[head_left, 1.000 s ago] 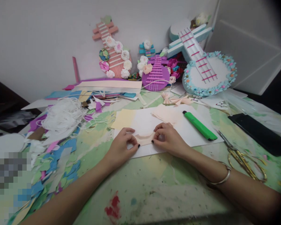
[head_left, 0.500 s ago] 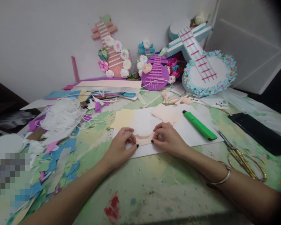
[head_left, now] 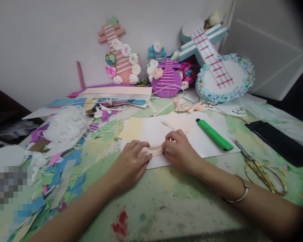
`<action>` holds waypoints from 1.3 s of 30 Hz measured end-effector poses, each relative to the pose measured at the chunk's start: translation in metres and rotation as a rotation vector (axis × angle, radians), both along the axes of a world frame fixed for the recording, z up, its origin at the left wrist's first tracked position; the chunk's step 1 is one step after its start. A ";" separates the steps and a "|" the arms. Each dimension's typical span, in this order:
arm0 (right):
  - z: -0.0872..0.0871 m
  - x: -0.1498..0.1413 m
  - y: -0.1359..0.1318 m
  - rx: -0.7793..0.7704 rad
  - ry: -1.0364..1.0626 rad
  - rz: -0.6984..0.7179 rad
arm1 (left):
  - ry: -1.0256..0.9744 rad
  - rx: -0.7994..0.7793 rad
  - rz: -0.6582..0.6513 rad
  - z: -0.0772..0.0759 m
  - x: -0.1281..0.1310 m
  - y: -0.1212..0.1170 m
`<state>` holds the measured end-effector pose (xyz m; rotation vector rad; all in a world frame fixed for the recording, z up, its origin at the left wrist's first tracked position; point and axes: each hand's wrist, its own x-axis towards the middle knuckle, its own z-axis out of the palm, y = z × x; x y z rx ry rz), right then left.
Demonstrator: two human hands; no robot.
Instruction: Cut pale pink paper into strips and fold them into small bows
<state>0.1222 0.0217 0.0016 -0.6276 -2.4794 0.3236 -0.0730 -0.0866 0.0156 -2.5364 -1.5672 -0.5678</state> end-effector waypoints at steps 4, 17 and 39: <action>0.002 0.000 -0.005 0.257 -0.071 0.127 | 0.194 0.074 -0.027 -0.001 0.009 -0.004; 0.015 0.009 -0.002 0.339 -0.370 0.337 | 0.281 -0.024 -0.032 0.002 0.007 -0.007; 0.029 0.017 -0.001 0.226 -0.408 0.295 | 0.120 -0.105 -0.046 0.005 0.002 -0.005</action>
